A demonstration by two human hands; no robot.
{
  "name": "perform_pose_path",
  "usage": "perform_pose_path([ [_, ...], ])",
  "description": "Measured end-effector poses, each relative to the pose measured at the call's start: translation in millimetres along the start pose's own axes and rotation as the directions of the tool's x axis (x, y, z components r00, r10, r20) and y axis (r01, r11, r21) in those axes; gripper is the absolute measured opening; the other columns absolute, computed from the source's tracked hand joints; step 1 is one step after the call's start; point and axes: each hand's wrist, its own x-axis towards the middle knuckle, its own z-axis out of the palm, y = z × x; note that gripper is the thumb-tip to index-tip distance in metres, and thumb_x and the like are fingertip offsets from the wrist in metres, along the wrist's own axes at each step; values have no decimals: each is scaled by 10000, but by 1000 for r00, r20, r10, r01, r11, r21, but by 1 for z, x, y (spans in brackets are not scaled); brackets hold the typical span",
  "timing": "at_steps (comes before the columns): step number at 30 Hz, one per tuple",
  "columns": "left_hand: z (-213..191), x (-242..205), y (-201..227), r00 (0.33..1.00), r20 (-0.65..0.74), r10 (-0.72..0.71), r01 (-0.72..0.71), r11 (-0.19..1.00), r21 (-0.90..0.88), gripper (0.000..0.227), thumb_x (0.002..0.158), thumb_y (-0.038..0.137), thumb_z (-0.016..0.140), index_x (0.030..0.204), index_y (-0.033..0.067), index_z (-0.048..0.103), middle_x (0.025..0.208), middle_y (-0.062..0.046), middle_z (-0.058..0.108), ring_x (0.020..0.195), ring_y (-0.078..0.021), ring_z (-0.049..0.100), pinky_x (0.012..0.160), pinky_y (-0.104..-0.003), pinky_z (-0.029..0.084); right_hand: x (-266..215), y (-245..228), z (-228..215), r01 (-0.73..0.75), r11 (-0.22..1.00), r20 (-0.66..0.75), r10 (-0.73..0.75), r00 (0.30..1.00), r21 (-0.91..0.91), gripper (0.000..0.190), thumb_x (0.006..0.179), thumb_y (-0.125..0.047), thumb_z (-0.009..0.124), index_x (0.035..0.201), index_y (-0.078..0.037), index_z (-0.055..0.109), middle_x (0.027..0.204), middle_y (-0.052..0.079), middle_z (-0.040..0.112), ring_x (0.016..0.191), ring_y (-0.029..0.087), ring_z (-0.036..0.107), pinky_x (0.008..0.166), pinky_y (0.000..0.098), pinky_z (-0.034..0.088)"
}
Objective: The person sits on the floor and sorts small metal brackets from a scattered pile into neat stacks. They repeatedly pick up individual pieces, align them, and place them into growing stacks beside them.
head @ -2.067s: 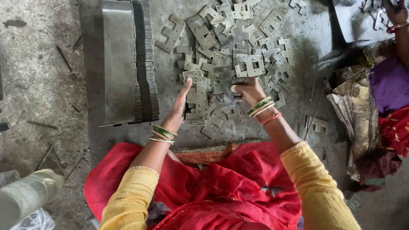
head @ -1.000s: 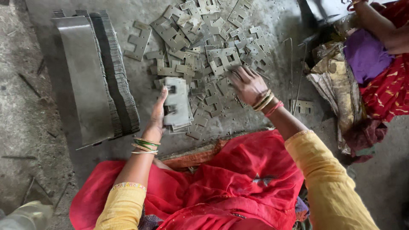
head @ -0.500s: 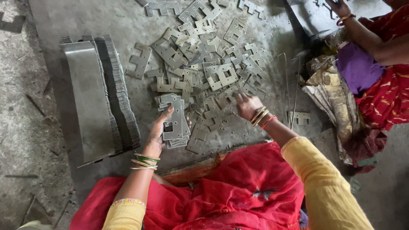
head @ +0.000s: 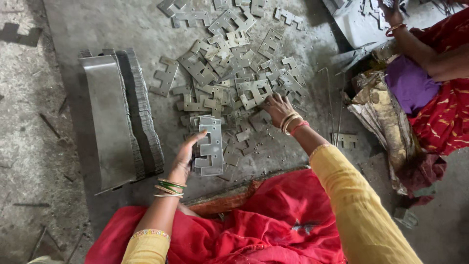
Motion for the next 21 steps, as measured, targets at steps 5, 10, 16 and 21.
perform_pose_path([
  [5, 3, -1, 5, 995, 83, 53, -40, 988, -149, 505, 848, 425, 737, 1207, 74, 696, 1045, -95, 748, 852, -209, 740, 743, -341, 608, 9, -11, -30, 59, 998, 11, -59, 998, 2, 339, 905, -61, 642, 1216, -184, 694, 1082, 79, 703, 1097, 306, 645, 897, 454, 557],
  [10, 10, -11, 9, 998, 67, -20, 36, 967, -251, 604, 871, 547, 713, 1228, 63, 656, 978, -83, 738, 793, -203, 732, 690, -375, 611, -31, -52, -66, 376, 925, -546, -342, 765, -51, 203, 893, -88, 658, 1096, -95, 659, 1138, 98, 701, 1087, 298, 662, 931, 467, 553],
  [16, 15, -21, 14, 996, 89, -15, 31, 982, -185, 708, 832, 623, 712, 1271, 76, 627, 956, -90, 734, 754, -191, 723, 663, -369, 616, 22, -36, -26, 157, 984, -446, -180, 877, -87, 555, 747, -40, 595, 1302, -27, 604, 1301, 204, 639, 1220, 366, 625, 1045, 456, 513],
  [21, 23, -29, 19, 1000, 6, -27, 28, 983, -179, 698, 825, 607, 700, 1294, 97, 607, 982, -70, 731, 807, -177, 733, 684, -371, 623, 42, -10, 46, 119, 993, -398, -110, 911, -2, 542, 867, 7, 518, 1409, 17, 517, 1332, 273, 606, 1209, 413, 611, 1013, 453, 526],
])
